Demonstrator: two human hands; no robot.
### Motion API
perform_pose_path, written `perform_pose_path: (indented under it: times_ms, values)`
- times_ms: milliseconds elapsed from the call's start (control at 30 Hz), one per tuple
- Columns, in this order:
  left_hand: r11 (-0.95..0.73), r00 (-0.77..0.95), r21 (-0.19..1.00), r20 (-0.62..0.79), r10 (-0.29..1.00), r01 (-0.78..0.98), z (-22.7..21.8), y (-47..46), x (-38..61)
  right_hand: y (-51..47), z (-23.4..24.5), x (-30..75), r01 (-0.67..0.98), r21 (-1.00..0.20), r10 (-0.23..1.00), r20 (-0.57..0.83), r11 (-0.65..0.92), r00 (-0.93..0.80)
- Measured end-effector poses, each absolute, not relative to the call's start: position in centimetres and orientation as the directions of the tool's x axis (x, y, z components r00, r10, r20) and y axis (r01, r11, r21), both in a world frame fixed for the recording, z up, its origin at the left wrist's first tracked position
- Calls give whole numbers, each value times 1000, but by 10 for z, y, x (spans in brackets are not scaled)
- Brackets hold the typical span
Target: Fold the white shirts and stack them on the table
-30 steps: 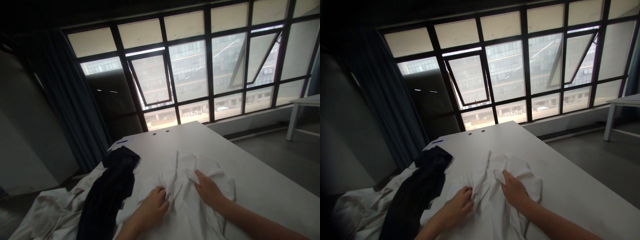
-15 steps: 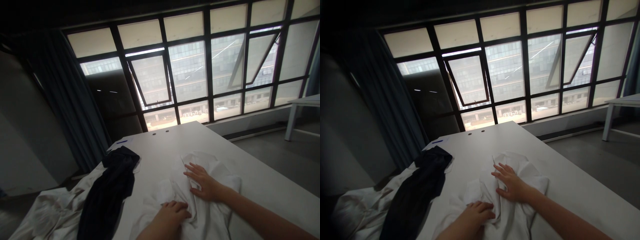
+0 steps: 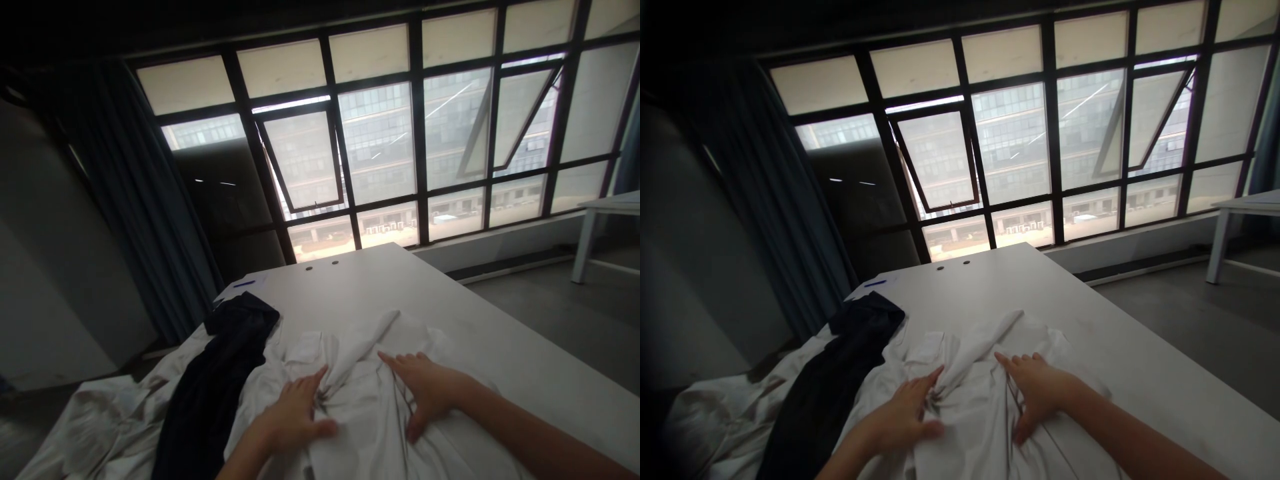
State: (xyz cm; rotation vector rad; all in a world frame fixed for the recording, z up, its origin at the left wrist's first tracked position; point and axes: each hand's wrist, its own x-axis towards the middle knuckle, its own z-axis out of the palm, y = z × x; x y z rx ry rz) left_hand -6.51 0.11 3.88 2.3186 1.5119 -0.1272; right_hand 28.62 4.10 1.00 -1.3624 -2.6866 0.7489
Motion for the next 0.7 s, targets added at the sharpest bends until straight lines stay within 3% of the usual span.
perform_pose_path:
  times_ms: [167,333,433,567,700]
  values:
    - [-368,387,120,-323,864,922,18,-12,-45,37,7,285,762,-420,796,-135,494,-590]
    - [-382,421,184,-282,862,906,23,-11,-39,24,22,278,731,-345,774,-19,589,-633]
    - [-444,488,218,-242,838,869,34,-13,-34,20,25,275,695,-363,756,39,621,-654]
    - [-475,504,190,-159,849,859,36,-19,-26,25,17,274,682,-476,751,-64,556,-657]
    - [-457,480,178,-118,869,872,22,-18,-25,30,3,272,750,-466,830,-57,470,-555]
